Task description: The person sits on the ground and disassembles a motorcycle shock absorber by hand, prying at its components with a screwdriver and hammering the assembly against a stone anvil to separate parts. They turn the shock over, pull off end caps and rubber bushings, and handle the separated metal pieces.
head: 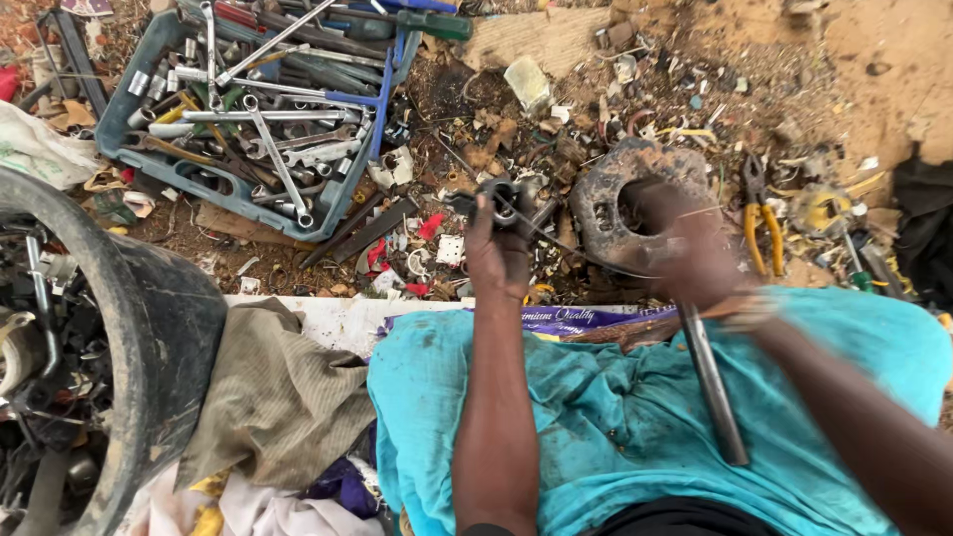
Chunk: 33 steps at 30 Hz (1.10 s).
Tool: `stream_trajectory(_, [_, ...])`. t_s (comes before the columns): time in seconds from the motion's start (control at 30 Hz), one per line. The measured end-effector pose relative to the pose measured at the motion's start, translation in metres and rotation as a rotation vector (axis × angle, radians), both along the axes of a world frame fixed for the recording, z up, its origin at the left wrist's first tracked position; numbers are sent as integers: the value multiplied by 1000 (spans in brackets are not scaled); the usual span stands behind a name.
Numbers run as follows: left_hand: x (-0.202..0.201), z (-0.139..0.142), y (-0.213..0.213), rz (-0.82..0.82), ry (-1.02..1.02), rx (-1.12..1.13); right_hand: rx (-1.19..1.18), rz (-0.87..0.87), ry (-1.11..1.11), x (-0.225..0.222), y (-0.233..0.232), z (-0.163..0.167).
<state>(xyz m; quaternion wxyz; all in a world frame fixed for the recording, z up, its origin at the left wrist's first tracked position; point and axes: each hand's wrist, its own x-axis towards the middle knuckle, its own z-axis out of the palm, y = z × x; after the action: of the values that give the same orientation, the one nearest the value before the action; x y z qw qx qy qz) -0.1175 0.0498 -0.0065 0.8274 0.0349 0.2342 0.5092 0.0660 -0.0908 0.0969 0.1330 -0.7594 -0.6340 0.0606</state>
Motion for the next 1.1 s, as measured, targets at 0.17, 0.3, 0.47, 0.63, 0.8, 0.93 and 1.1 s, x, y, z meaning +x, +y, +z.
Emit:
stream_trajectory(0.17, [-9, -12, 7, 2, 76, 48, -636, -267, 540, -74, 18, -39])
stream_trajectory(0.3, [-9, -48, 24, 96, 157, -91, -46, -119, 574, -14, -29, -12])
stream_trajectory(0.47, [7, -52, 21, -5, 603, -166, 195, -486, 253, 45, -84, 54])
stream_trajectory(0.63, [5, 18, -33, 210, 1138, 773, 97, -172, 198, 29, -95, 86])
stream_trajectory(0.8, [7, 75, -92, -546, 927, 1048, -56, -115, -7, 5, -81, 89])
stream_trajectory(0.93, [0, 70, -79, -316, 896, 1260, -232, -17, 26, 29, -78, 99])
stream_trajectory(1.1, [-28, 36, -24, 276, 1459, 1329, -586, -285, 131, 100, -100, 110])
